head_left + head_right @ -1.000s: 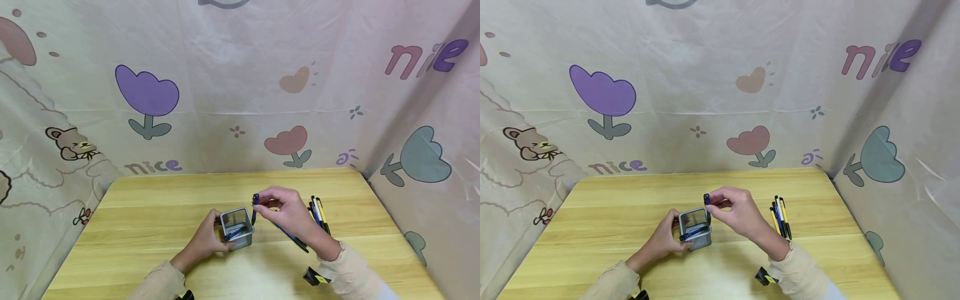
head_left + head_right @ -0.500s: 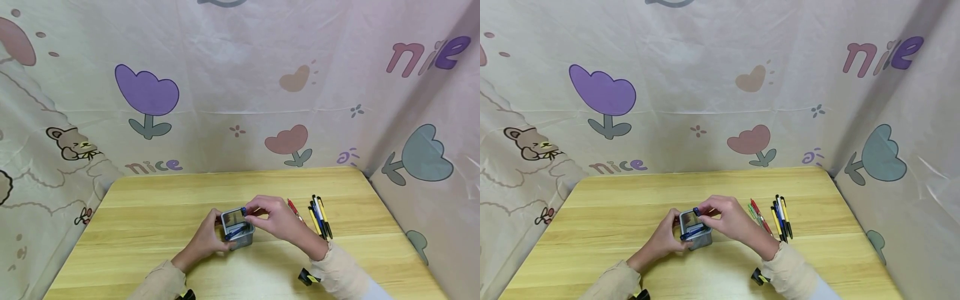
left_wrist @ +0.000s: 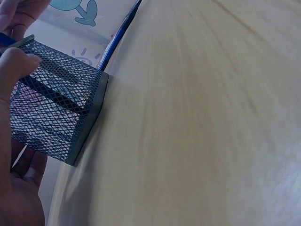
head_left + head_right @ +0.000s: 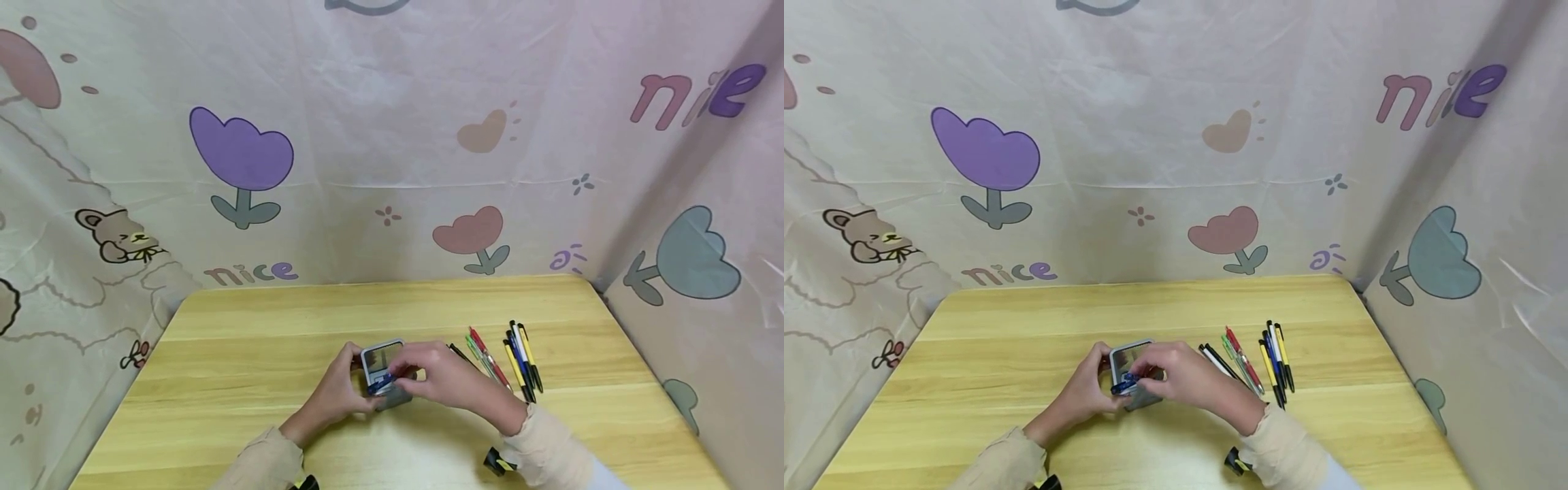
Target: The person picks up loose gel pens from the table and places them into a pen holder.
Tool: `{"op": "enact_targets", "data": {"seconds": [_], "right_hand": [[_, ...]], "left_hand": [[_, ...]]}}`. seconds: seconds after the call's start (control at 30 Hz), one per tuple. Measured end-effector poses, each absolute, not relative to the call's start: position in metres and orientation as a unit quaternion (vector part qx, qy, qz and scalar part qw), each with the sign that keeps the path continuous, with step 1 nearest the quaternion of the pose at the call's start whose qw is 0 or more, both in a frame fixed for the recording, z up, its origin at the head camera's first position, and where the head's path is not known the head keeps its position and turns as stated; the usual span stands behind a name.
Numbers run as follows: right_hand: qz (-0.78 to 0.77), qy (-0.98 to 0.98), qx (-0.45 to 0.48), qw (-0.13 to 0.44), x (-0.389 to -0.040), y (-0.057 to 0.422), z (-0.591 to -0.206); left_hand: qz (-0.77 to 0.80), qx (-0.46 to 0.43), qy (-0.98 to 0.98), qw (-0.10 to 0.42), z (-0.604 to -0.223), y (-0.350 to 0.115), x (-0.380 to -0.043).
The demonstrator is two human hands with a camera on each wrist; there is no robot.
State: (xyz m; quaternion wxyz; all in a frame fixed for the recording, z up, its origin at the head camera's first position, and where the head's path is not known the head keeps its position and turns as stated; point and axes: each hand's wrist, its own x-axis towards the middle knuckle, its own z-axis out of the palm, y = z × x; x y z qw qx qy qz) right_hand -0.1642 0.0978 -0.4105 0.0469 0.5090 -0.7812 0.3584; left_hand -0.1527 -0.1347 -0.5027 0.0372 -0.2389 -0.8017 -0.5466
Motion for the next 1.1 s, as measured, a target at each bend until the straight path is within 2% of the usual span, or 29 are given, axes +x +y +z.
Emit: {"op": "enact_targets", "data": {"seconds": [0.4, 0.7, 1.1], "right_hand": [[0.312, -0.79, 0.524, 0.057, -0.166, 0.094, -0.418], [0.322, -0.778, 0.537, 0.06, -0.165, 0.094, -0.416], [0.332, -0.79, 0.513, 0.056, -0.163, 0.104, -0.41]], "left_hand": [[-0.544, -0.263, -0.795, 0.047, -0.511, -0.137, -0.157], [-0.544, -0.251, -0.8, 0.041, -0.511, -0.137, -0.156], [-0.544, -0.251, -0.8, 0.045, -0.512, -0.137, -0.156]]}}
